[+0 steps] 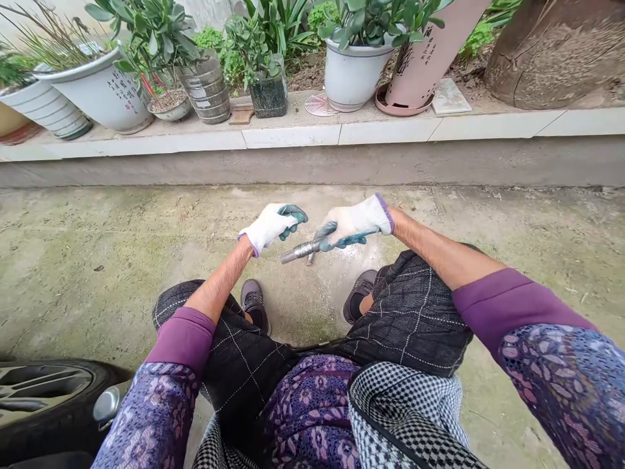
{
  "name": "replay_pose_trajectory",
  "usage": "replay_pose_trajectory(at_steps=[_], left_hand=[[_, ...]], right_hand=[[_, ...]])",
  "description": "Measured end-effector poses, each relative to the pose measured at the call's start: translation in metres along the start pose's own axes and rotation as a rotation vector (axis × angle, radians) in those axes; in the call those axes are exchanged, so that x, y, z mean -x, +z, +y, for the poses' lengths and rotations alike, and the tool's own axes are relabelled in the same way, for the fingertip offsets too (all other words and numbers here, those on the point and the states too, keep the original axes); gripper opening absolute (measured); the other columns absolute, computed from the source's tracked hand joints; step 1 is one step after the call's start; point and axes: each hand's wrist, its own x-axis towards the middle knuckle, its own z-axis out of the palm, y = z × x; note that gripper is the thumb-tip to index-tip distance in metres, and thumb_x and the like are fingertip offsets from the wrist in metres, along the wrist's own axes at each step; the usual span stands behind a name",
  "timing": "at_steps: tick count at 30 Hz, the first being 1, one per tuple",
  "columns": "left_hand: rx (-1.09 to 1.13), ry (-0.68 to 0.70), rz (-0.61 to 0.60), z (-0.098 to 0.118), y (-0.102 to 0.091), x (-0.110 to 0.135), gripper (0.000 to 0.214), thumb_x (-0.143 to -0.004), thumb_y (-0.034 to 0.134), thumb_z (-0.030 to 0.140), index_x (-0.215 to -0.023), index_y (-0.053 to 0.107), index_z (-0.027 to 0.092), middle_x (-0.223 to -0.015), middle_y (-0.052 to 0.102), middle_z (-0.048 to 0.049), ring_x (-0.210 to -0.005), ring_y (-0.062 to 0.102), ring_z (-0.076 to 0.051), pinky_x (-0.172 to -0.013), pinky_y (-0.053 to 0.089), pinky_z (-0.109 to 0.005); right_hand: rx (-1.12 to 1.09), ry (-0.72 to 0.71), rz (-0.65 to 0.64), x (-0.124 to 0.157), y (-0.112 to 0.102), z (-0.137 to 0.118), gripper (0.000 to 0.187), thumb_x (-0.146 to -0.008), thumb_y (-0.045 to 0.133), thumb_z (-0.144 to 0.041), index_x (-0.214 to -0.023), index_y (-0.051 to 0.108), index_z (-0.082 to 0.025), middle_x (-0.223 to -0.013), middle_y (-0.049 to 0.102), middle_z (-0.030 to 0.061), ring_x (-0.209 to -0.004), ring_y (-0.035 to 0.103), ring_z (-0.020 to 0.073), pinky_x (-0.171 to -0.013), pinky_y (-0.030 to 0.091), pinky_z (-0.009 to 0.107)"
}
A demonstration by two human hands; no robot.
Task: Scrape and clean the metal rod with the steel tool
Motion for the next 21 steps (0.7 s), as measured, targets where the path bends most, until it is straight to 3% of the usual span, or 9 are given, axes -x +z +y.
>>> replay_pose_trajectory(at_steps=[3, 6, 9, 12, 14, 17, 21], left_hand=[[-0.047, -0.024, 0.008, -0.002, 0.001, 0.000, 0.019, -0.073, 0.065, 0.020, -0.088, 0.076, 0.013, -0.057, 0.057, 0.0021, -0.043, 0.045, -0.007, -0.037, 0.035, -0.017], [-0.036, -0.046, -0.010, -0.004, 0.006, 0.002, 0.020, -0.075, 0.066, 0.022, -0.090, 0.075, 0.013, -0.057, 0.059, 0.0015, -0.041, 0.045, -0.007, -0.036, 0.035, -0.018], [0.044, -0.016, -0.057, -0.003, 0.010, 0.005, 0.027, -0.079, 0.065, 0.023, -0.100, 0.075, 0.011, -0.064, 0.064, -0.0013, -0.040, 0.046, -0.007, -0.036, 0.036, -0.019], [0.112, 0.020, -0.069, 0.000, 0.010, 0.008, 0.030, -0.081, 0.062, 0.023, -0.104, 0.074, 0.009, -0.070, 0.068, -0.0045, -0.041, 0.048, -0.008, -0.036, 0.038, -0.020], [0.122, 0.046, -0.054, 0.002, 0.008, 0.008, 0.028, -0.081, 0.061, 0.022, -0.101, 0.073, 0.008, -0.070, 0.068, -0.0049, -0.041, 0.048, -0.008, -0.037, 0.039, -0.020], [0.093, 0.097, -0.033, 0.004, 0.003, 0.006, 0.025, -0.080, 0.061, 0.022, -0.097, 0.073, 0.009, -0.068, 0.067, -0.0044, -0.044, 0.050, -0.008, -0.041, 0.040, -0.018], [0.016, 0.130, -0.071, -0.002, 0.003, 0.002, 0.025, -0.073, 0.061, 0.017, -0.093, 0.076, 0.011, -0.080, 0.073, -0.0053, -0.066, 0.063, -0.012, -0.058, 0.049, -0.019]], right_hand=[[0.365, 0.194, 0.126, -0.009, -0.003, 0.004, 0.023, -0.075, 0.076, -0.038, -0.091, 0.078, -0.020, -0.053, 0.059, -0.0027, -0.047, 0.048, 0.0103, -0.047, 0.035, 0.023], [0.566, 0.288, 0.323, -0.008, -0.018, 0.005, 0.017, -0.079, 0.071, -0.032, -0.090, 0.078, -0.021, -0.062, 0.064, 0.0022, -0.056, 0.055, 0.0150, -0.053, 0.037, 0.028], [0.544, 0.224, 0.532, -0.001, -0.030, 0.001, 0.024, -0.084, 0.068, -0.033, -0.101, 0.078, -0.020, -0.075, 0.068, 0.0065, -0.063, 0.058, 0.0176, -0.058, 0.039, 0.030], [0.267, 0.115, 0.601, 0.005, -0.029, -0.005, 0.030, -0.087, 0.066, -0.036, -0.109, 0.075, -0.017, -0.072, 0.064, 0.0036, -0.056, 0.053, 0.0129, -0.054, 0.039, 0.027], [0.018, 0.033, 0.543, 0.006, -0.023, -0.009, 0.035, -0.088, 0.066, -0.040, -0.111, 0.073, -0.015, -0.067, 0.060, 0.0004, -0.050, 0.046, 0.0089, -0.048, 0.037, 0.024], [-0.211, -0.090, 0.323, 0.007, -0.013, -0.011, 0.042, -0.085, 0.069, -0.047, -0.111, 0.071, -0.014, -0.065, 0.057, -0.0020, -0.046, 0.042, 0.0067, -0.041, 0.035, 0.021], [-0.140, -0.040, -0.013, 0.004, -0.006, -0.002, 0.043, -0.081, 0.073, -0.050, -0.101, 0.073, -0.012, -0.059, 0.056, -0.0016, -0.045, 0.044, 0.0083, -0.037, 0.034, 0.021]])
